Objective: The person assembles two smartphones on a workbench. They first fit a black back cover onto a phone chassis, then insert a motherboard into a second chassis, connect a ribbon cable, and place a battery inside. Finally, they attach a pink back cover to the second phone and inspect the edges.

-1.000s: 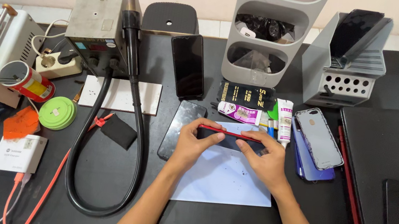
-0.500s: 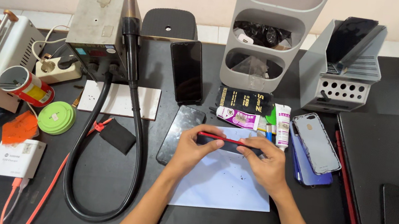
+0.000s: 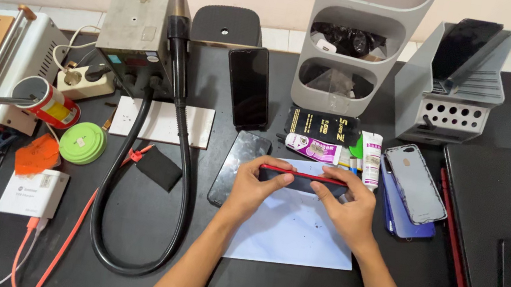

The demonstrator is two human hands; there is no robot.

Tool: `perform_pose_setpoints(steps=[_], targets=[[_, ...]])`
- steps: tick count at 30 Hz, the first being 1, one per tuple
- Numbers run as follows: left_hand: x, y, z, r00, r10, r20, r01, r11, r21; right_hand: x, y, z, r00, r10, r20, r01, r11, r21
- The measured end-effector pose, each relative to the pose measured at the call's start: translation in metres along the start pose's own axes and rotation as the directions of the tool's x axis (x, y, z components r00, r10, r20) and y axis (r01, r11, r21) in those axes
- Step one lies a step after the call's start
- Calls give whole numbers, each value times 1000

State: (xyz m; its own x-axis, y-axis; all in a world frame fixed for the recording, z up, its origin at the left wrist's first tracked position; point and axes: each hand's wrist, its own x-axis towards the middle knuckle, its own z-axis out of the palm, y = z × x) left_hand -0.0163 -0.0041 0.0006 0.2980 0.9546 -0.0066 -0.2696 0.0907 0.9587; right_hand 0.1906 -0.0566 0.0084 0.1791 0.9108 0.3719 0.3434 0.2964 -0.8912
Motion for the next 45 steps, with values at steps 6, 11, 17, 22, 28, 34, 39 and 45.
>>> perform_pose_setpoints(steps=[6, 11, 17, 22, 28, 34, 39, 45], targets=[[1, -1, 1, 999, -19, -39, 21, 999, 36, 3, 7, -5, 995, 72, 75, -82, 988, 134], [2, -5, -1, 1000, -9, -27, 8, 1000, -26, 4, 8, -7, 983, 143, 116, -160, 974, 162], [3, -7, -3, 1000, -15, -26, 14, 999, -34, 4, 6, -5, 986, 111, 125, -126, 985, 119], [3, -7, -3, 1000, -13, -27, 13, 1000, -17, 4, 5, -5, 992, 55, 110, -62, 996, 67], [3, -6, -2, 999, -28, -34, 27, 999, -28, 4, 4, -5, 993, 53, 104, -57, 998, 37], [2, -6, -3, 998, -42, -35, 41, 999, -32, 4, 3, -4, 996, 23, 91, -27, 999, 46], [3, -7, -3, 999, -29, -25, 28, 998, -63, 3, 1, -5, 994, 45, 95, -48, 998, 30], [2, -8, -4, 999, -28, -20, 26, 996, -81, 2, 4, -9, 988, 118, 102, -127, 988, 85]])
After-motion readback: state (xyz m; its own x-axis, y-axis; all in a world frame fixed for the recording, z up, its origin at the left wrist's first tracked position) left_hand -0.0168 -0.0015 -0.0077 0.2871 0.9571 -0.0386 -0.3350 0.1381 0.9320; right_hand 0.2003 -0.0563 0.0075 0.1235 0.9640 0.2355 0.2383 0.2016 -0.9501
